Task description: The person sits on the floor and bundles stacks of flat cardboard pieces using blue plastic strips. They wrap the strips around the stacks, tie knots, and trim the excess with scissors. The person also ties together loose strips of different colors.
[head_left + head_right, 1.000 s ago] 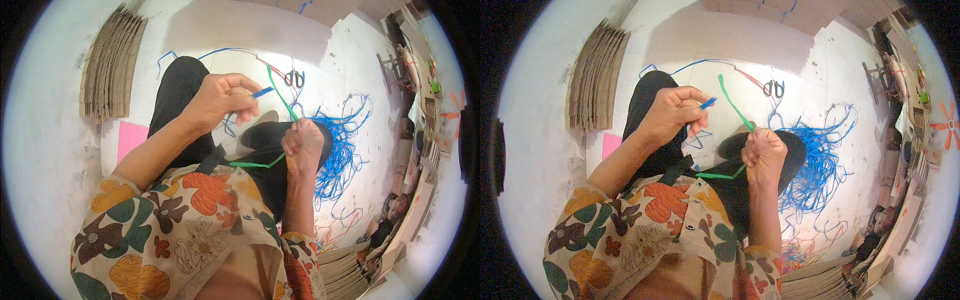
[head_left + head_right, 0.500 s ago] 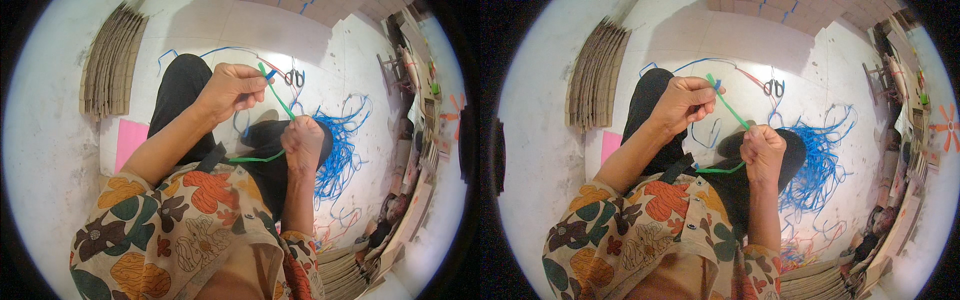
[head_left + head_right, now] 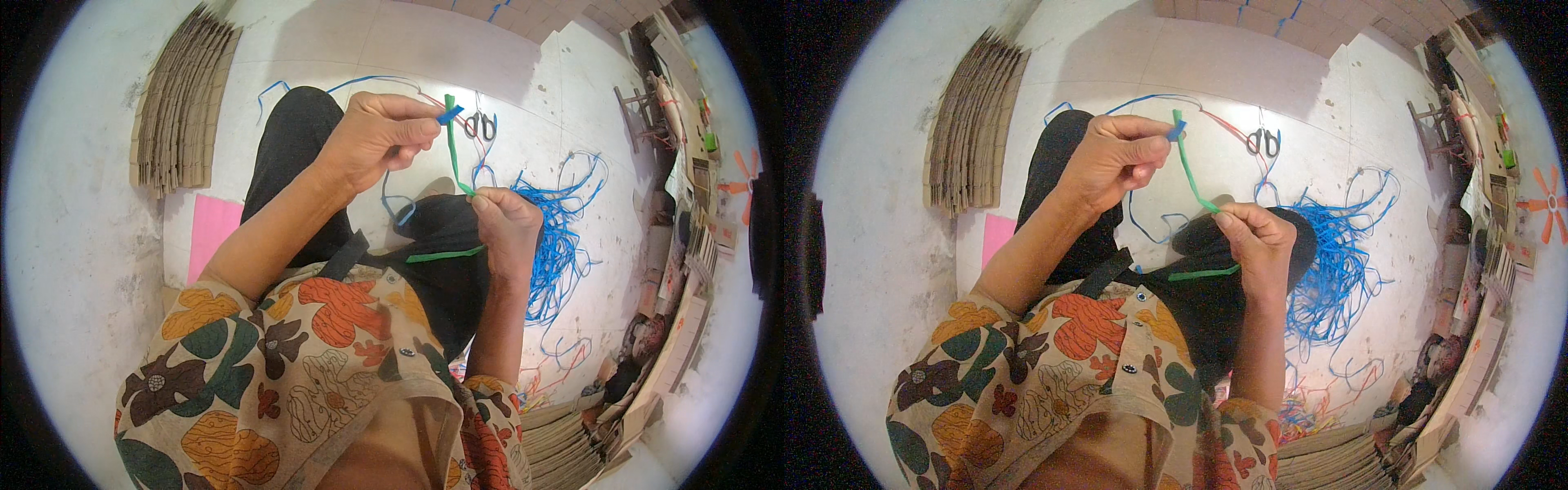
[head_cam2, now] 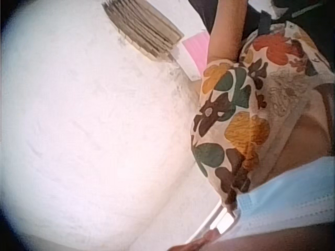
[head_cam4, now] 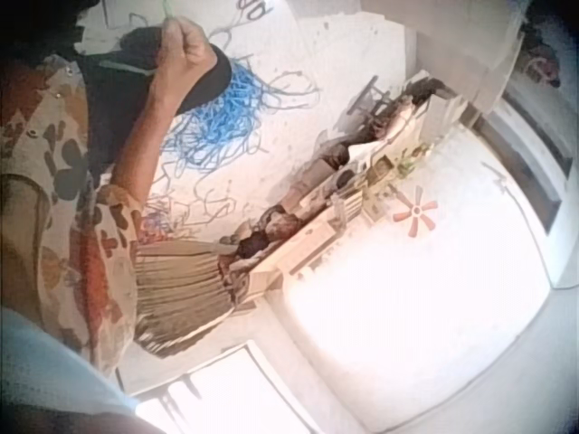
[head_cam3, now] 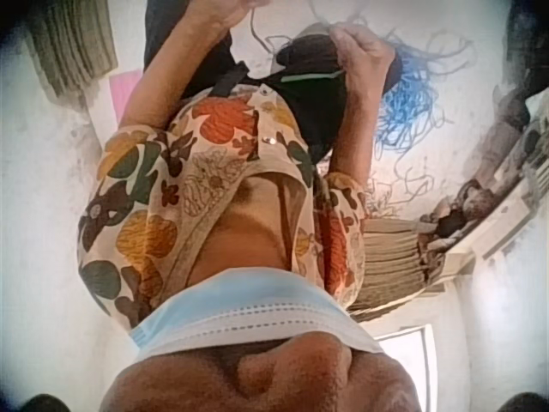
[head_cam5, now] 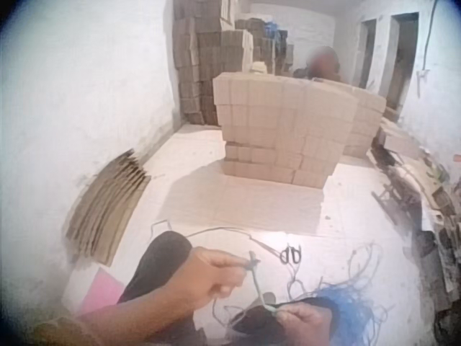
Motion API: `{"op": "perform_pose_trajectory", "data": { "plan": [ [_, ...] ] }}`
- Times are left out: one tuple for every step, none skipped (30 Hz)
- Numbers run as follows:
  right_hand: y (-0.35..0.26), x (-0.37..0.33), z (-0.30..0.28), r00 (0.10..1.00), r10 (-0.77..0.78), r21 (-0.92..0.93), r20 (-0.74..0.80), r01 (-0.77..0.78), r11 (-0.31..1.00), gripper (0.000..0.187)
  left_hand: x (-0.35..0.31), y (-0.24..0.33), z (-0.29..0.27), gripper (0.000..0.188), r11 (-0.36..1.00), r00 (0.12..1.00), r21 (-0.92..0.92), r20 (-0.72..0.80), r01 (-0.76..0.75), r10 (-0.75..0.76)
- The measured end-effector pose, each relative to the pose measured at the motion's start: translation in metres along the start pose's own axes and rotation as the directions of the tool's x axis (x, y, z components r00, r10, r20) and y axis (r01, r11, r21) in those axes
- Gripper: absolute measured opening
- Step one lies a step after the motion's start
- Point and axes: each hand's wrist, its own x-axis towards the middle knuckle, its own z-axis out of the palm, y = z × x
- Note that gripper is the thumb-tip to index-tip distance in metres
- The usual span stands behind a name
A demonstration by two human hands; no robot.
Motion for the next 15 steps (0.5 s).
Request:
{"op": "perform_pose_trajectory", "data": {
  "plan": [
    [-0.0002, 0.0001, 0.0002, 1.000, 0.017, 0.019, -0.007, -0.017, 1.000, 0.008, 0.0001, 0.0000, 0.0000, 0.020, 1.000, 1.000, 0.006, 0.011, 0.002, -0.002],
    [-0.0005, -0.0001, 0.0006, 0.999, 0.034, 0.039, -0.013, -0.034, 0.999, 0.008, 0.0000, -0.0002, 0.0001, 0.020, 1.000, 1.000, 0.012, 0.020, 0.005, -0.005],
    [-0.0005, -0.0003, 0.0010, 0.998, 0.052, 0.059, -0.018, -0.051, 0.997, 0.008, -0.0002, -0.0003, 0.0001, 0.020, 1.000, 1.000, 0.019, 0.030, 0.007, -0.008],
    [0.0001, -0.0004, 0.0014, 0.999, 0.051, 0.049, -0.016, -0.050, 0.998, 0.008, -0.0006, -0.0003, 0.0000, 0.020, 1.000, 1.000, 0.020, 0.027, 0.014, -0.014],
    [0.0009, -0.0003, 0.0020, 0.999, 0.049, 0.040, -0.013, -0.049, 0.998, 0.008, -0.0012, 0.0002, -0.0003, 0.021, 1.000, 0.999, 0.021, 0.025, 0.020, -0.020],
    [0.0017, -0.0003, 0.0024, 0.999, 0.047, 0.030, -0.011, -0.047, 0.998, 0.008, -0.0015, 0.0005, -0.0004, 0.021, 0.999, 0.999, 0.022, 0.024, 0.025, -0.026],
    [0.0023, -0.0005, 0.0026, 0.999, 0.053, 0.035, 0.000, -0.053, 0.998, 0.008, -0.0016, 0.0003, -0.0002, 0.021, 1.000, 1.000, 0.023, 0.020, 0.015, -0.016],
    [0.0030, -0.0010, 0.0026, 0.998, 0.059, 0.040, 0.011, -0.060, 0.997, 0.008, -0.0019, -0.0005, -0.0002, 0.021, 1.000, 1.000, 0.023, 0.015, 0.006, -0.007],
    [0.0035, -0.0013, 0.0026, 0.998, 0.066, 0.044, 0.022, -0.067, 0.997, 0.008, -0.0020, -0.0009, -0.0001, 0.021, 1.000, 1.000, 0.023, 0.011, -0.003, 0.003],
    [0.0037, -0.0011, 0.0024, 0.998, 0.064, 0.047, 0.023, -0.065, 0.997, 0.008, -0.0017, -0.0003, 0.0003, 0.020, 1.000, 1.000, 0.019, 0.028, -0.002, 0.001],
    [0.0041, -0.0010, 0.0022, 0.998, 0.062, 0.051, 0.024, -0.063, 0.997, 0.007, -0.0013, 0.0007, 0.0007, 0.020, 1.000, 0.999, 0.015, 0.045, 0.000, -0.001],
    [0.0044, -0.0008, 0.0020, 0.998, 0.061, 0.054, 0.026, -0.062, 0.997, 0.007, -0.0010, 0.0012, 0.0010, 0.020, 1.000, 0.998, 0.011, 0.061, 0.002, -0.003],
    [0.0041, -0.0008, 0.0020, 0.998, 0.056, 0.052, 0.024, -0.057, 0.997, 0.007, -0.0007, 0.0011, 0.0010, 0.019, 1.000, 0.998, 0.019, 0.062, 0.007, -0.008],
    [0.0034, -0.0008, 0.0021, 0.998, 0.052, 0.049, 0.022, -0.053, 0.997, 0.007, -0.0004, 0.0007, 0.0011, 0.017, 1.000, 0.998, 0.026, 0.065, 0.011, -0.012],
    [0.0031, -0.0009, 0.0021, 0.999, 0.047, 0.047, 0.020, -0.048, 0.998, 0.007, -0.0002, 0.0003, 0.0010, 0.016, 0.999, 0.998, 0.034, 0.067, 0.015, -0.017]
  ]
}}
